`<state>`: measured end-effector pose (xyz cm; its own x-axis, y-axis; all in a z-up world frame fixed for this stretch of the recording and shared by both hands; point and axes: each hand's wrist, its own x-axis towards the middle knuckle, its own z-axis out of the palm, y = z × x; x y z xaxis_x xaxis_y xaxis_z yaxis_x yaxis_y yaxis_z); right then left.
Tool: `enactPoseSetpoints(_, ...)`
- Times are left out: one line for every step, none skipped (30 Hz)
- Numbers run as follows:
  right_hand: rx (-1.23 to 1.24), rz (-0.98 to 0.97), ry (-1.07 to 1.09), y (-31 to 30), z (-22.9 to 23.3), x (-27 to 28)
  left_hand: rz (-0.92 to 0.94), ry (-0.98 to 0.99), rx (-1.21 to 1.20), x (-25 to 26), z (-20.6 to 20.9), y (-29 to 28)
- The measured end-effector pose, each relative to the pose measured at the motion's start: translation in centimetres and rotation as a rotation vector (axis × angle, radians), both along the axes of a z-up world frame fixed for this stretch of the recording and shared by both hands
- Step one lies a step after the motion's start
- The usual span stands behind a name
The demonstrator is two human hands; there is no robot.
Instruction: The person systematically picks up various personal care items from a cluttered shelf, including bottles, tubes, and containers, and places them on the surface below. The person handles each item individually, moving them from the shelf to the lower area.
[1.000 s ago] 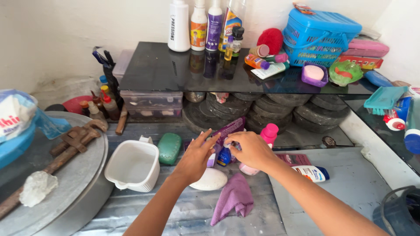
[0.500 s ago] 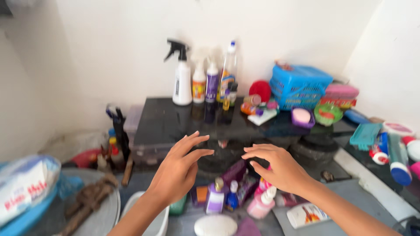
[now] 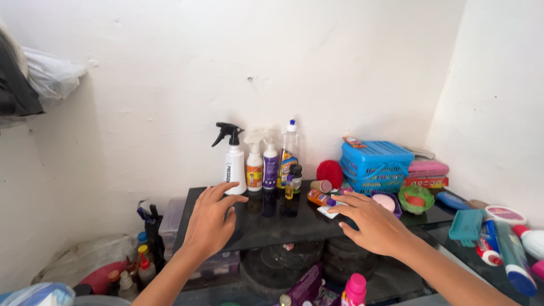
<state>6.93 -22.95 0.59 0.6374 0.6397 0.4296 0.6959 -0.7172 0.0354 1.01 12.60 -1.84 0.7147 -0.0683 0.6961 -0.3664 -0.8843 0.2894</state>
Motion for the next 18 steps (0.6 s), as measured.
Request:
enactPoseSetpoints(-0.006, 0.001, -0.003, 0.0, 0.1, 0.8, 0.019, -0.007, 0.033, 1.0, 0.1, 0.1)
enactPoseSetpoints(-0.012, 0.002, -0.006, -0.1, 0.2, 1.4, 0.039, -0.015, 0.067, 2.1, 0.3, 0.2)
enactPoseSetpoints(0.003, -0.016, 0.014, -0.3, 0.3, 2.1, 0.059, -0.026, 0.099, 3.3, 0.6, 0.3)
enactPoseSetpoints(0.018, -0.034, 0.034, -0.4, 0.3, 2.8, 0.086, -0.043, 0.14, 4.6, 0.8, 0.4)
enactPoseSetpoints(0.033, -0.052, 0.055, -0.4, 0.4, 3.4, 0.114, -0.057, 0.179, 5.7, 1.0, 0.5)
enactPoseSetpoints(0.026, -0.043, 0.029, -0.6, 0.6, 4.0, 0.143, -0.071, 0.218, 6.9, 1.2, 0.7)
enactPoseSetpoints(0.021, -0.032, 0.006, -0.6, 0.9, 4.6, 0.164, -0.093, 0.233, 8.0, 1.4, 0.8)
enactPoseSetpoints(0.015, -0.021, -0.017, -0.7, 1.1, 5.1, 0.186, -0.115, 0.247, 9.2, 1.6, 0.9)
enactPoseSetpoints(0.017, -0.009, -0.024, -0.6, 1.3, 5.6, 0.209, -0.14, 0.261, 10.3, 2.0, 1.1)
enactPoseSetpoints(0.02, 0.003, -0.031, -0.5, 1.6, 6.0, 0.254, -0.106, 0.266, 11.3, 2.2, 1.2)
enactPoseSetpoints(0.021, 0.015, -0.041, -0.4, 2.1, 6.6, 0.298, -0.075, 0.269, 12.3, 2.6, 1.1)
enactPoseSetpoints(0.043, 0.024, -0.056, -0.3, 2.7, 7.3, 0.342, -0.044, 0.27, 13.3, 3.0, 1.1)
enactPoseSetpoints(0.063, 0.028, -0.059, -0.3, 2.7, 7.5, 0.375, -0.006, 0.331, 14.1, 3.3, 1.1)
enactPoseSetpoints(0.083, 0.033, -0.062, -0.3, 2.7, 7.7, 0.407, 0.033, 0.392, 15.0, 3.9, 1.3)
enactPoseSetpoints(0.061, 0.032, -0.076, -0.3, 3.0, 8.0, 0.443, 0.065, 0.449, 15.9, 4.7, 1.3)
enactPoseSetpoints(0.039, 0.031, -0.09, -0.2, 3.1, 8.2, 0.47, 0.107, 0.475, 16.9, 5.4, 0.9)
enactPoseSetpoints(0.02, 0.037, -0.102, 0.4, 3.4, 8.4, 0.504, 0.153, 0.503, 17.6, 6.2, 0.6)
enactPoseSetpoints(0.024, 0.066, -0.129, 1.0, 3.7, 8.7, 0.537, 0.2, 0.529, 18.3, 7.0, 0.4)
